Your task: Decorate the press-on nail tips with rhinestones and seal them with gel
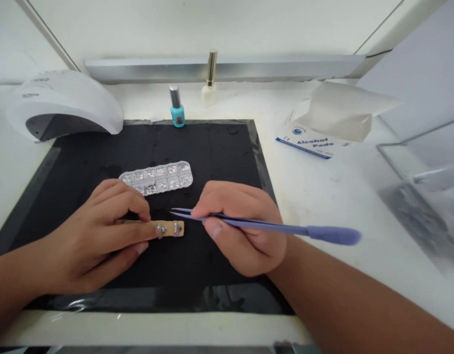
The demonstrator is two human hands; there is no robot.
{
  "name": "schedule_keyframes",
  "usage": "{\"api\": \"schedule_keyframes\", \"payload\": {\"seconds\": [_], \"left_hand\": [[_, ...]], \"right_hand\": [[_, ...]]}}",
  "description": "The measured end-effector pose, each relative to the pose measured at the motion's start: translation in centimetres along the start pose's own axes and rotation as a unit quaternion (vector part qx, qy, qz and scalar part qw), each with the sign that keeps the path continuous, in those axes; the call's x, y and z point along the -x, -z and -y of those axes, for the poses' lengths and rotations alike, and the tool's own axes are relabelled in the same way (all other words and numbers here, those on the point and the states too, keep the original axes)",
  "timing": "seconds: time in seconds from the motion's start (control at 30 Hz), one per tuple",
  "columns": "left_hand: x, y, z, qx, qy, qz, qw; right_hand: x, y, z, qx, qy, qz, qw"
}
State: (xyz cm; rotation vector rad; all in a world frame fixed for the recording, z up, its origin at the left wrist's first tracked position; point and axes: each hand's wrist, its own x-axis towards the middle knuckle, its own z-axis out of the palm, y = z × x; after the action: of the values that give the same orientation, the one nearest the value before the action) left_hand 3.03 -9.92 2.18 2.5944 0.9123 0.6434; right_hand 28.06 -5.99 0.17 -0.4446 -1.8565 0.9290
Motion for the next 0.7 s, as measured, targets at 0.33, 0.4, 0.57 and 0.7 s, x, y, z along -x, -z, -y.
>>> {"api": "schedule_keyframes", "payload": {"seconds": [0.33,0.4,0.57,0.7], "left_hand": [[-0.06,-0.07,-0.08,-0.006,-0.004,0.000,1.000],[-0.03,-0.07,-0.04,-0.007,-0.004,0.001,1.000],[0.02,-0.09,-0.04,-0.009,-0.001,0.005,1.000],[0.17,0.10,0.04,0.020,0.003,-0.022,1.000]], "right_hand": [[-0.05,-0.09,0.01,-0.018,0.001,0.000,1.000],[-0.05,-0.04,0.02,-0.016,-0.003,0.003,1.000],[-0.13,0.08,0.00,-0.007,0.005,0.010,1.000],[-0.09,-0.09,-0.03,-0.017,0.003,-0.001,1.000]]}}
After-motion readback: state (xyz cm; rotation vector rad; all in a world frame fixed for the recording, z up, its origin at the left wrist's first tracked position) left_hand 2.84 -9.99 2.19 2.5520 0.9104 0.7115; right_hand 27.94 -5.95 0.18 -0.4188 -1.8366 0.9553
